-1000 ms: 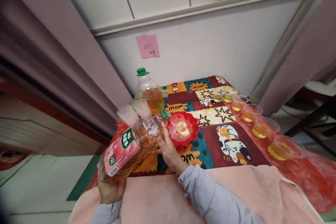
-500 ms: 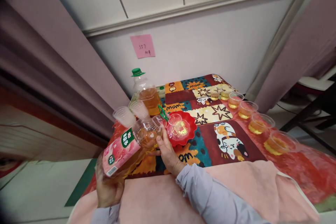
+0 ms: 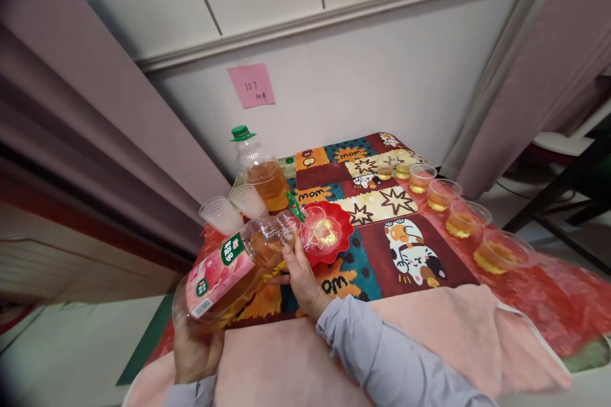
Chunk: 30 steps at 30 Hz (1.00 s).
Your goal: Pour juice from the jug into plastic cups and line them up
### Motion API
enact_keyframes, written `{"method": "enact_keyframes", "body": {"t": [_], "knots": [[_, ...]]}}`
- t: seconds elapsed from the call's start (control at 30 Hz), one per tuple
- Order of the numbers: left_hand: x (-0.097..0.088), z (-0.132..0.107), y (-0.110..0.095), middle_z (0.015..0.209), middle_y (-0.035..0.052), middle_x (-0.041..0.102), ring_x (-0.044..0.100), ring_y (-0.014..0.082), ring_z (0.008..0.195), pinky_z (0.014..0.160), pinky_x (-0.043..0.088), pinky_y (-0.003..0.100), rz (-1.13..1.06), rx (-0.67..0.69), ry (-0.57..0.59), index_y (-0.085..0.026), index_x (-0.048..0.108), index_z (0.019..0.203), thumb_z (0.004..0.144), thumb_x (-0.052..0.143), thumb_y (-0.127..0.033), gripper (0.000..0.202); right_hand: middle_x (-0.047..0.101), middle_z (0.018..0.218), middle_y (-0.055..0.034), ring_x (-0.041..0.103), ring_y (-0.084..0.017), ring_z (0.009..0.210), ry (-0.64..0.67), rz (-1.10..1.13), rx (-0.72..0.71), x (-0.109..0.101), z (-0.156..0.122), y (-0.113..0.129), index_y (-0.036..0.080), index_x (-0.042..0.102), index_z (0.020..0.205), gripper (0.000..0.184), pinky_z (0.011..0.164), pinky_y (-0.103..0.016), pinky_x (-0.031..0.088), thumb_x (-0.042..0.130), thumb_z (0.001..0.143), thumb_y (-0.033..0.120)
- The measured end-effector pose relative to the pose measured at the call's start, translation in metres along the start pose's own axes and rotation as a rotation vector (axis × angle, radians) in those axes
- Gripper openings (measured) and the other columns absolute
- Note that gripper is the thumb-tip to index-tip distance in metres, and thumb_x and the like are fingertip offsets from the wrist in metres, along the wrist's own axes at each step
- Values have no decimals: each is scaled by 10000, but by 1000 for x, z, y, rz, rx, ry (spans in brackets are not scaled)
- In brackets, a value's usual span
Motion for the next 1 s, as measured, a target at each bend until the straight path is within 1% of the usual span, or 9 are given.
{"method": "enact_keyframes", "body": {"t": [0.1, 0.23, 0.4, 0.53, 0.63, 0.73, 0.8, 0.93, 1.0], "knots": [[0, 0, 0, 1608, -27, 691, 550, 315, 1577, 979, 682, 306, 1, -2, 16, -399, 770, 1411, 926, 783, -646, 544, 406, 1810, -63, 704, -317, 1326, -29, 1, 9, 0, -1, -1, 469, 125, 1809, 1036, 903, -499, 736, 678, 988, 773], [-1, 0, 0, 1644, -18, 660, 482, 327, 1628, 1009, 669, 285, -12, 4, 29, -384, 761, 1437, 877, 839, -645, 623, 336, 1849, -50, 688, -317, 1352, -47, -4, 12, 1, -2, 1, 469, 101, 1811, 1060, 911, -486, 739, 679, 982, 788], [0, -1, 0, 1677, -18, 630, 453, 332, 1645, 1006, 670, 283, -2, 0, 34, -383, 736, 1470, 886, 820, -678, 659, 325, 1858, -56, 679, -316, 1376, -50, 19, 17, 3, -3, 3, 443, 132, 1814, 1051, 898, -463, 743, 689, 985, 772], [1, -1, -1, 1686, 27, 620, 480, 356, 1625, 1104, 641, 364, 12, 61, 25, -336, 713, 1499, 881, 815, -694, 721, 348, 1851, -66, 693, -299, 1359, -79, 57, 23, 2, -3, 2, 422, 192, 1808, 1020, 877, -418, 740, 717, 989, 729], [-1, 2, 2, 1682, 42, 622, 490, 354, 1617, 1204, 575, 441, 11, 70, 33, -318, 696, 1523, 907, 792, -687, 724, 460, 1784, -80, 746, -290, 1266, -104, 79, 42, 1, -3, 0, 430, 190, 1808, 1033, 858, -423, 740, 746, 981, 703], [-3, 4, 4, 1683, 50, 620, 495, 347, 1611, 1217, 556, 434, 12, 71, 38, -307, 684, 1539, 901, 803, -676, 747, 555, 1707, -89, 769, -299, 1226, -127, 69, 66, -1, -3, -4, 418, 182, 1812, 1056, 841, -413, 736, 748, 972, 718], [-4, 5, 3, 1682, 55, 620, 487, 353, 1616, 1216, 553, 436, 18, 73, 38, -306, 695, 1522, 876, 823, -689, 762, 541, 1723, -88, 768, -293, 1226, -125, 59, 66, -1, -2, -5, 411, 165, 1816, 1059, 844, -408, 733, 729, 978, 731], [-1, 3, 0, 1702, 52, 599, 453, 379, 1637, 1301, 456, 543, 35, 84, 54, -326, 704, 1503, 856, 844, -678, 750, 408, 1820, -78, 746, -289, 1282, -122, 59, 54, -1, -2, -5, 413, 131, 1818, 1068, 867, -402, 730, 710, 984, 741], [0, 2, -2, 1696, 43, 607, 444, 379, 1643, 1325, 420, 558, 38, 98, 61, -335, 715, 1488, 853, 855, -655, 725, 416, 1816, -84, 758, -295, 1276, -129, 57, 65, -1, -2, -5, 408, 149, 1818, 1069, 860, -391, 728, 715, 978, 749]]}}
Point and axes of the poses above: each hand's wrist, its own z-axis towards the middle knuckle, its own x-axis out of the palm, y = z × x, the point moved 4 cm from there along z, towards the middle knuckle
